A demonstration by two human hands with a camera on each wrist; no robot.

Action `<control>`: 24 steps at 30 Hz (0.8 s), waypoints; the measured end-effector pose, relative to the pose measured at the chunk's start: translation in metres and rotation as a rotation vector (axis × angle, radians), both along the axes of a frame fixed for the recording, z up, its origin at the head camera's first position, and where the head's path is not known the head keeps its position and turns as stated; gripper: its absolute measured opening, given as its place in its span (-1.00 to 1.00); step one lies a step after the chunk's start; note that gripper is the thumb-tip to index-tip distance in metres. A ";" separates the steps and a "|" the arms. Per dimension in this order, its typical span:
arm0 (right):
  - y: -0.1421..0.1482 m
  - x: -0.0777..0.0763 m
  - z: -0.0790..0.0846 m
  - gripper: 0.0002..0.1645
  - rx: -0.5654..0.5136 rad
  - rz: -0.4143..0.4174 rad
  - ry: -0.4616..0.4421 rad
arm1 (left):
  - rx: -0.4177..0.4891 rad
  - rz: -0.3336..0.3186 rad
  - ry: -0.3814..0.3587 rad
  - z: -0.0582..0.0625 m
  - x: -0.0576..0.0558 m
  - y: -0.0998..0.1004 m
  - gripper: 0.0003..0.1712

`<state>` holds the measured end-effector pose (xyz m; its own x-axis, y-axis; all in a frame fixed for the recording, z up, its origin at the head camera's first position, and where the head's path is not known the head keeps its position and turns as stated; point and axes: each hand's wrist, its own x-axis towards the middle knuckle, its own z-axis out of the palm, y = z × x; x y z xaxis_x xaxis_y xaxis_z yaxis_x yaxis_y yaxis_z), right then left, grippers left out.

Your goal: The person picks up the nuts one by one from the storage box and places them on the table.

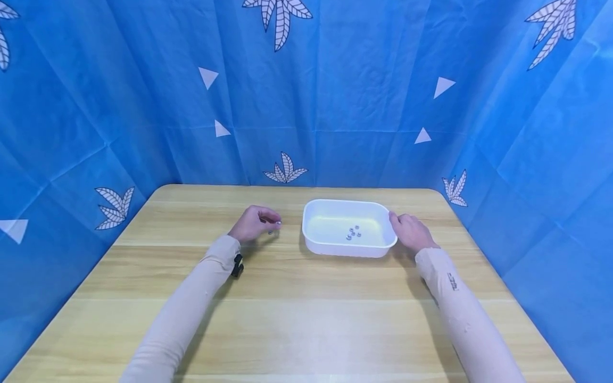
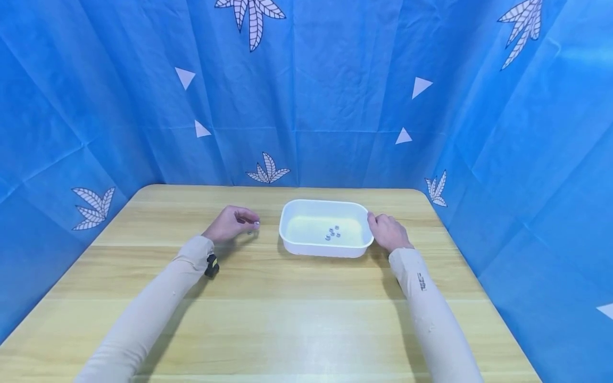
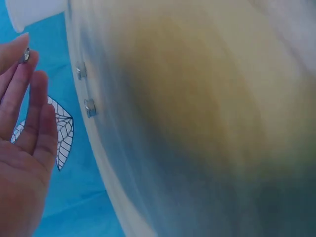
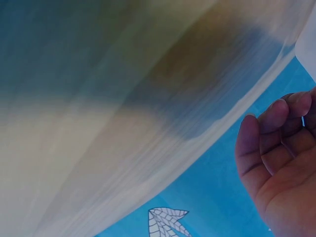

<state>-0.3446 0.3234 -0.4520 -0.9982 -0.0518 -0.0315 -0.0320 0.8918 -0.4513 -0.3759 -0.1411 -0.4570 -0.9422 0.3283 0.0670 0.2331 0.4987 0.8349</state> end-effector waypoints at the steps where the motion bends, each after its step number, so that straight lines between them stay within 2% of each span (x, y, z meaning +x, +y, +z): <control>1: 0.001 -0.001 0.000 -0.02 0.000 -0.001 -0.002 | -0.006 -0.001 -0.009 -0.001 -0.001 -0.001 -0.62; 9: 0.004 0.000 0.001 0.02 -0.013 -0.010 -0.012 | -0.129 -0.025 -0.024 0.003 -0.006 0.004 -0.67; 18: 0.002 -0.002 0.001 0.02 -0.005 -0.010 -0.022 | -0.228 -0.099 0.004 0.001 -0.008 0.010 -0.68; 24: 0.002 -0.003 0.000 0.02 -0.006 -0.004 -0.019 | -0.289 -0.083 -0.003 -0.002 -0.010 0.013 -0.70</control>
<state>-0.3473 0.3251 -0.4515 -0.9976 -0.0481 -0.0500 -0.0200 0.8894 -0.4567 -0.3861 -0.1286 -0.4589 -0.9115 0.4091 -0.0432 0.2805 0.6950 0.6621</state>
